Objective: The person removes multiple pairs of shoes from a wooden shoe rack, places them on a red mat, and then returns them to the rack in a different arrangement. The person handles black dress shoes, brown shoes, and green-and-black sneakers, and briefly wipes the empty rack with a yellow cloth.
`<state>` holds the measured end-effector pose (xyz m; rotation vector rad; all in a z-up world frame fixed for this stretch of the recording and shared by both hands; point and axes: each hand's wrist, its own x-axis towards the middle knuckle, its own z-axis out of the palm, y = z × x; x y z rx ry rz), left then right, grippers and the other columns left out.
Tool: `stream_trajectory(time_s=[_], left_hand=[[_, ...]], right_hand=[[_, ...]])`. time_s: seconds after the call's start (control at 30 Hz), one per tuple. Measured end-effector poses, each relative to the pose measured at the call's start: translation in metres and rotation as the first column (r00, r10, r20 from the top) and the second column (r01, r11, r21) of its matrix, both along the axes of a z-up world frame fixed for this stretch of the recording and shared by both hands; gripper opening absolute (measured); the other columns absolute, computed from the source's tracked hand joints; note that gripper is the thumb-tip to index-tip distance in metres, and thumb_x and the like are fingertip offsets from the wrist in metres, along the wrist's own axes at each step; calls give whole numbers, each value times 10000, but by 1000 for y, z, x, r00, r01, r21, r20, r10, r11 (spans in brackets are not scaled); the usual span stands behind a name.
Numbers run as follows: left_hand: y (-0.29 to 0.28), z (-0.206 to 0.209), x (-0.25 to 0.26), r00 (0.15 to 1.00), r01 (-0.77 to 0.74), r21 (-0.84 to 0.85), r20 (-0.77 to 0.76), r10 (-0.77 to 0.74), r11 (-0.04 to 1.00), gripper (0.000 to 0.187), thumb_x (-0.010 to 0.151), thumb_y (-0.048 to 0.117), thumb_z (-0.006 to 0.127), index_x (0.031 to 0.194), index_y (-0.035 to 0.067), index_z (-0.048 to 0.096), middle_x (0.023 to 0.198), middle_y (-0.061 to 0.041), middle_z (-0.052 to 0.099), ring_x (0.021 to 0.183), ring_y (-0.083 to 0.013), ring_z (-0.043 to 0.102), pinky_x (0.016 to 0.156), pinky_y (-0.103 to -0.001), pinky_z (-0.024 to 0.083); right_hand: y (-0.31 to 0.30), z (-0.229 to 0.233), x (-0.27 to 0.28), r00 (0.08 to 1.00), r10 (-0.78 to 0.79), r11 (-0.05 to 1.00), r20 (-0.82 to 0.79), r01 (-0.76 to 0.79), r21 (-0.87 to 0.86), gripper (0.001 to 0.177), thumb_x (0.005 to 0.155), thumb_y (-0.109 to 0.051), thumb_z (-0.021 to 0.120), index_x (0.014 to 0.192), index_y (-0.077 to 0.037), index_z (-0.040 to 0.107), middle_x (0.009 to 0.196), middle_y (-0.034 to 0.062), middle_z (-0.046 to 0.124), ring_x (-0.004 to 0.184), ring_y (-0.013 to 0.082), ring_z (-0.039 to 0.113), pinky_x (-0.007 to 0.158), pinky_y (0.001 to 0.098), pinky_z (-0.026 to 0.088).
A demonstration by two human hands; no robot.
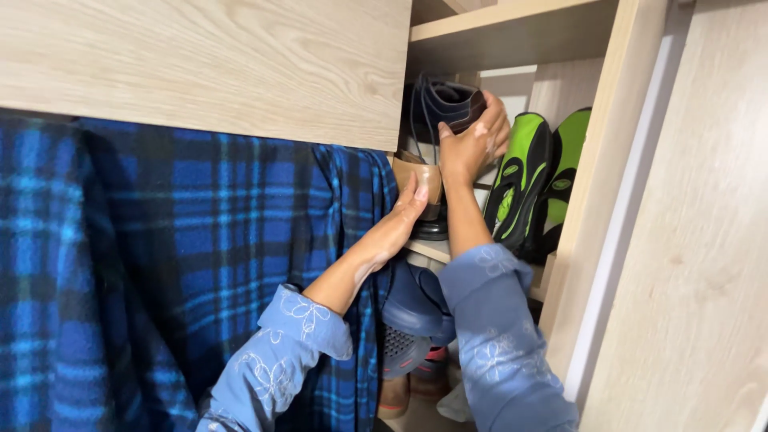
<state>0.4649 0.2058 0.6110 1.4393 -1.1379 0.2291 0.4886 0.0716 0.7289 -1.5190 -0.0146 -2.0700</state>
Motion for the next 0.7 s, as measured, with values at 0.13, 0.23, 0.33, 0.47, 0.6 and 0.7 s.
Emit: stream_trajectory(time_s=[0.13,0.23,0.33,0.47,0.6,0.7], left_hand=[[-4,-4,11,999,-32,25,31,31,999,1072,921,776,326,1630,51,-21,1724,-176,-4,1591,-265,-23,1249,-384,42],[-4,-8,8,997,-11,-8,81,12,1000,1046,960,753,327,1628,22,-10,1732,-183,6,1605,-266,-7,1268,-382,45],[2,-10,-6,999,2,-27,35,-1,1000,1010,957,728,316,1629,54,-23,1729,-145,-37,1586,-248,-65,1248,-378,28],[8,-24,-33,996,87,-133,33,-84,987,985,974,710,346,1645,78,-1,1740,-130,-17,1600,-252,-45,1259,-377,28],[0,-41,-45,982,167,-224,-50,-182,960,974,974,705,383,1663,92,69,1743,-118,47,1609,-255,-14,1263,-431,20],[2,-45,-90,880,221,-249,-366,-303,943,963,878,698,374,1654,253,16,1715,-42,45,1560,-263,17,1165,-577,67]], right_hand=[[9,-15,-29,993,-96,995,69,98,-32,917,571,-161,1000,1342,-156,504,1367,72,557,1358,345,433,1150,521,251],[17,-34,-60,981,-108,987,159,125,-98,908,620,-145,995,1376,-142,492,1410,73,553,1366,338,429,1163,511,247],[31,-57,-90,970,-121,977,213,155,-149,878,678,-103,974,1404,-111,480,1431,87,537,1392,333,420,1205,516,231],[44,-108,-126,930,-170,955,327,237,-178,844,754,-98,977,1428,-88,469,1435,113,526,1401,325,427,1216,491,261],[48,-157,-157,909,-27,977,415,111,-179,798,870,-84,959,1469,-87,432,1481,132,452,1388,311,439,1220,447,360],[54,-192,-185,929,-37,990,367,84,-112,802,860,-94,958,1445,-67,411,1472,148,445,1382,338,430,1213,469,363]])
